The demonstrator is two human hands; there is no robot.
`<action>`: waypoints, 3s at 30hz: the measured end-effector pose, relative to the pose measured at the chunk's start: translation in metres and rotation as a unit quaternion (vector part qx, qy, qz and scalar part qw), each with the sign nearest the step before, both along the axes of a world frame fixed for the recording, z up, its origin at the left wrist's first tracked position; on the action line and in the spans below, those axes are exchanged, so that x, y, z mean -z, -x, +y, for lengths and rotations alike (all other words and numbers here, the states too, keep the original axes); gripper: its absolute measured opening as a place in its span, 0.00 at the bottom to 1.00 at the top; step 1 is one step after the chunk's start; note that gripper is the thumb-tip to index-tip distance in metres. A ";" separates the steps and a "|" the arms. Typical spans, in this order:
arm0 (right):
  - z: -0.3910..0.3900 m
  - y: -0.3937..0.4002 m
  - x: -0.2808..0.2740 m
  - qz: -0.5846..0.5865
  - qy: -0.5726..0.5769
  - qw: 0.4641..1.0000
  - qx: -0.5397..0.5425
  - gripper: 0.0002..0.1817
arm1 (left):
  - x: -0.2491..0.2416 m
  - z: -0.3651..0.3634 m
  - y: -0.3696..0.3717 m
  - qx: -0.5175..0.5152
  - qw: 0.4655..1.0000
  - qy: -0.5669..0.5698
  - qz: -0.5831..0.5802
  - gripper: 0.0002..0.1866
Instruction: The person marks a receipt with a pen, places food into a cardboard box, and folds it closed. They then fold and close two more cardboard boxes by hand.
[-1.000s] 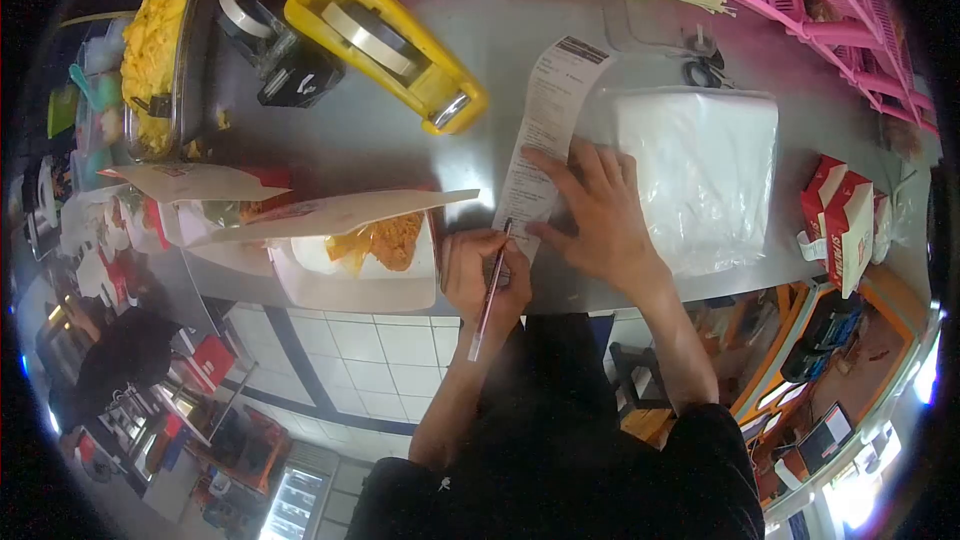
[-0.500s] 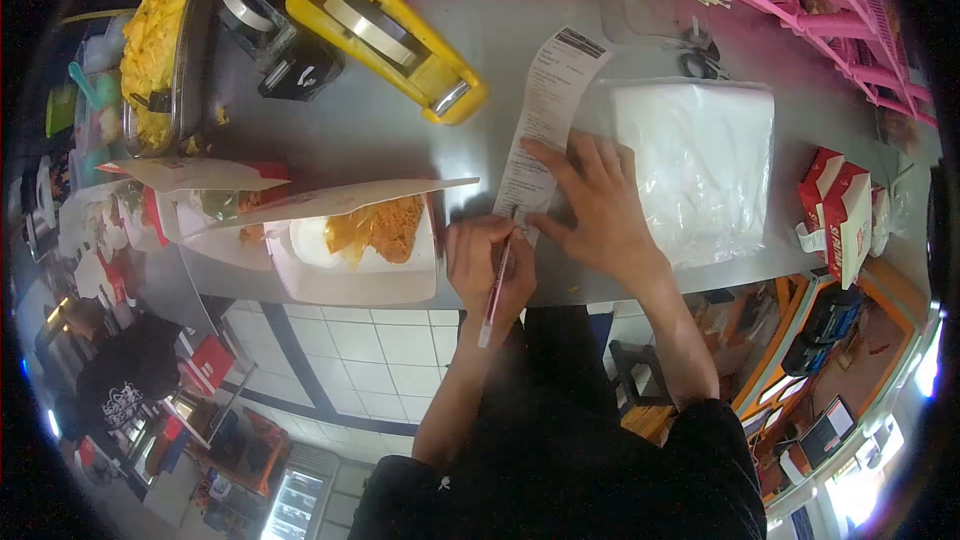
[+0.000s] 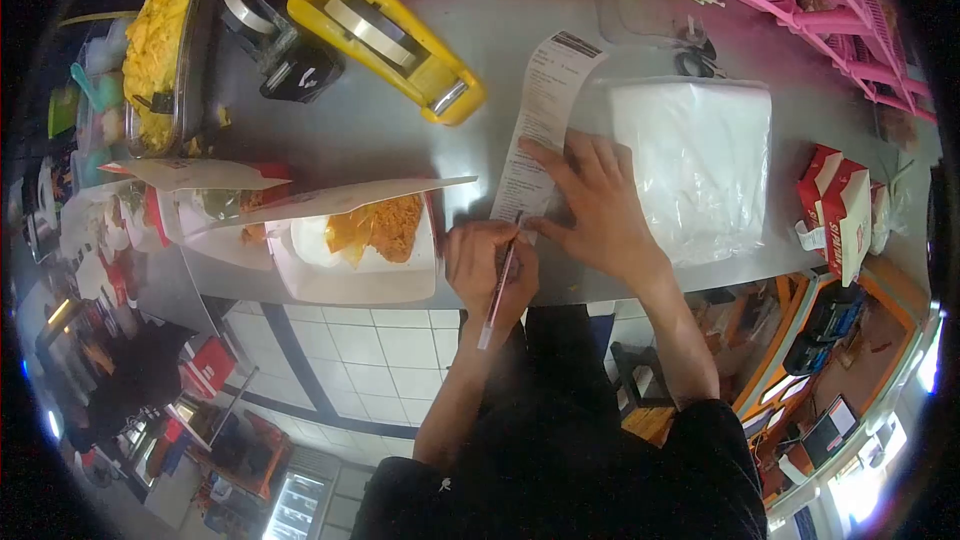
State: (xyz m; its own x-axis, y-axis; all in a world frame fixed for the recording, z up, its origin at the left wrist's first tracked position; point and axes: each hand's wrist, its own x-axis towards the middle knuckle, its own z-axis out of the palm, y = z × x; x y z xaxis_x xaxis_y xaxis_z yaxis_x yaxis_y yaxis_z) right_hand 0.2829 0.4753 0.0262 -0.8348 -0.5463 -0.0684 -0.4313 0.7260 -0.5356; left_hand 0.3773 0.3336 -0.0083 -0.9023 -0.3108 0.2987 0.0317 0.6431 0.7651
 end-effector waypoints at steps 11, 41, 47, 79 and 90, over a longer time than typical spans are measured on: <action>0.001 0.000 0.000 0.003 -0.002 1.000 -0.002 0.46 | -0.001 0.002 -0.001 -0.021 0.999 0.017 -0.023 0.11; 0.006 0.007 0.000 0.018 0.025 0.999 -0.013 0.36 | 0.001 -0.002 0.008 -0.006 1.000 -0.004 0.002 0.11; 0.015 -0.002 -0.001 -0.045 0.006 0.999 -0.002 0.40 | 0.002 0.008 -0.001 -0.001 1.000 -0.012 0.004 0.09; -0.026 0.019 0.040 -0.391 0.309 0.847 0.185 0.27 | 0.065 -0.011 -0.012 0.226 0.626 -0.729 -0.159 0.25; 0.034 0.017 0.068 0.069 -0.037 0.994 -0.080 0.44 | 0.133 0.093 -0.013 0.122 0.790 -0.525 -0.290 0.33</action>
